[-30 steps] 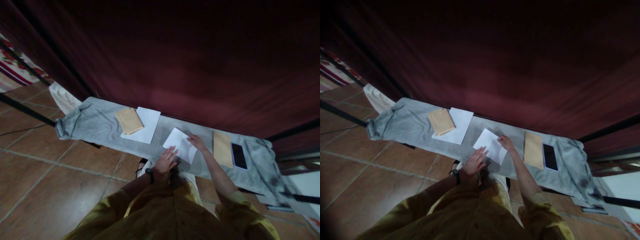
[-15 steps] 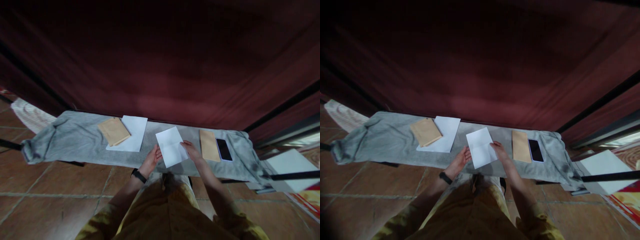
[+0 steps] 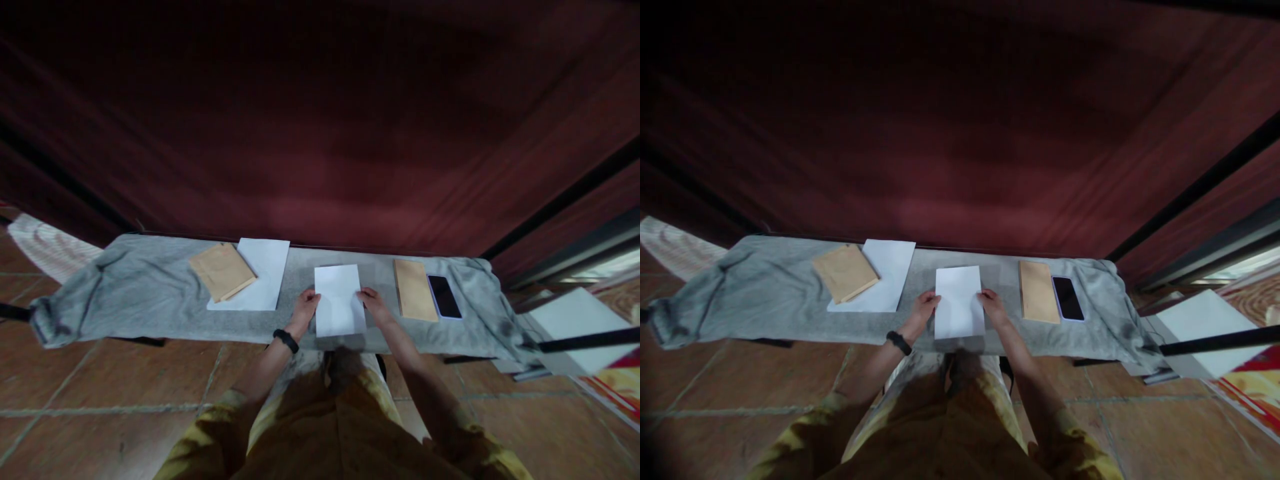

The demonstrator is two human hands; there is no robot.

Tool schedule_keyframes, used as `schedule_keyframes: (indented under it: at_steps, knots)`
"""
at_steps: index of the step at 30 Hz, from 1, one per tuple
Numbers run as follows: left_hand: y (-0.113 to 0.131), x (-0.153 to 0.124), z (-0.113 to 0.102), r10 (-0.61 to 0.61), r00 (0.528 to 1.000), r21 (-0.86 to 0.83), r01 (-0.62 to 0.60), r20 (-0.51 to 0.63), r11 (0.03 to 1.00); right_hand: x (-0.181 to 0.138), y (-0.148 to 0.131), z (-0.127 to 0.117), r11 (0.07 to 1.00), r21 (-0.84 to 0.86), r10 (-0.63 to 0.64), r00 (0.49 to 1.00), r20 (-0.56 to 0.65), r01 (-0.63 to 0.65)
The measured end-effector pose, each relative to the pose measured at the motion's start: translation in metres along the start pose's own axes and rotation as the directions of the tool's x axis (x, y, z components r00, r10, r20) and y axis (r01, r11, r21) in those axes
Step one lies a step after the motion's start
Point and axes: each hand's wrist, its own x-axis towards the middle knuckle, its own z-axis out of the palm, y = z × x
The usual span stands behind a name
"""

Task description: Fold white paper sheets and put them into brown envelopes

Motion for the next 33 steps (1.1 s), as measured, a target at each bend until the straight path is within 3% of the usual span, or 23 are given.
schedule_keyframes:
  at_steps: [5, 9, 11, 13, 15, 17, 20, 22, 24, 28, 33]
  knots:
    - [-0.002, 0.009, 0.006, 0.07, 0.993, 0.322, -0.037, -0.09, 0.946, 0.0, 0.01, 0.007, 0.975, -0.209, -0.086, 0.994, -0.069, 0.07]
    - [-0.005, 0.006, 0.01, 0.1, 0.99, 0.506, -0.037, -0.097, 0.862, -0.013, 0.017, 0.017, 0.92, -0.368, -0.188, 0.977, -0.102, 0.138]
    - [-0.006, 0.003, 0.011, 0.107, 0.99, 0.574, -0.038, -0.087, 0.818, -0.022, 0.021, 0.027, 0.806, -0.538, -0.337, 0.938, -0.074, 0.247]
    - [-0.008, -0.001, 0.011, 0.108, 0.991, 0.619, -0.038, -0.077, 0.785, -0.031, 0.027, 0.038, 0.6, -0.708, -0.482, 0.875, 0.052, 0.372]
    - [-0.01, -0.003, 0.011, 0.133, 0.989, 0.661, -0.062, -0.059, 0.748, -0.039, 0.033, 0.048, 0.424, -0.784, -0.524, 0.829, 0.197, 0.454]
    - [-0.015, -0.006, 0.011, 0.242, 0.97, 0.729, -0.154, -0.016, 0.667, -0.045, 0.038, 0.054, 0.336, -0.811, -0.518, 0.813, 0.266, 0.479]
    - [-0.025, -0.009, 0.019, 0.442, 0.876, 0.792, -0.404, 0.192, 0.458, -0.048, 0.044, 0.056, 0.294, -0.836, -0.506, 0.817, 0.275, 0.464]
    - [-0.033, -0.009, 0.032, 0.455, 0.798, 0.745, -0.568, 0.395, 0.35, -0.049, 0.046, 0.055, 0.275, -0.839, -0.487, 0.82, 0.299, 0.469]
    - [-0.037, -0.007, 0.048, 0.393, 0.74, 0.689, -0.663, 0.546, 0.292, -0.048, 0.047, 0.054, 0.256, -0.84, -0.463, 0.824, 0.328, 0.478]
    - [-0.036, 0.01, 0.072, 0.294, 0.715, 0.665, -0.698, 0.634, 0.266, -0.048, 0.049, 0.055, 0.254, -0.858, -0.449, 0.84, 0.306, 0.447]
    - [-0.03, 0.035, 0.074, 0.269, 0.709, 0.654, -0.705, 0.652, 0.273, -0.048, 0.048, 0.057, 0.281, -0.86, -0.482, 0.838, 0.257, 0.426]
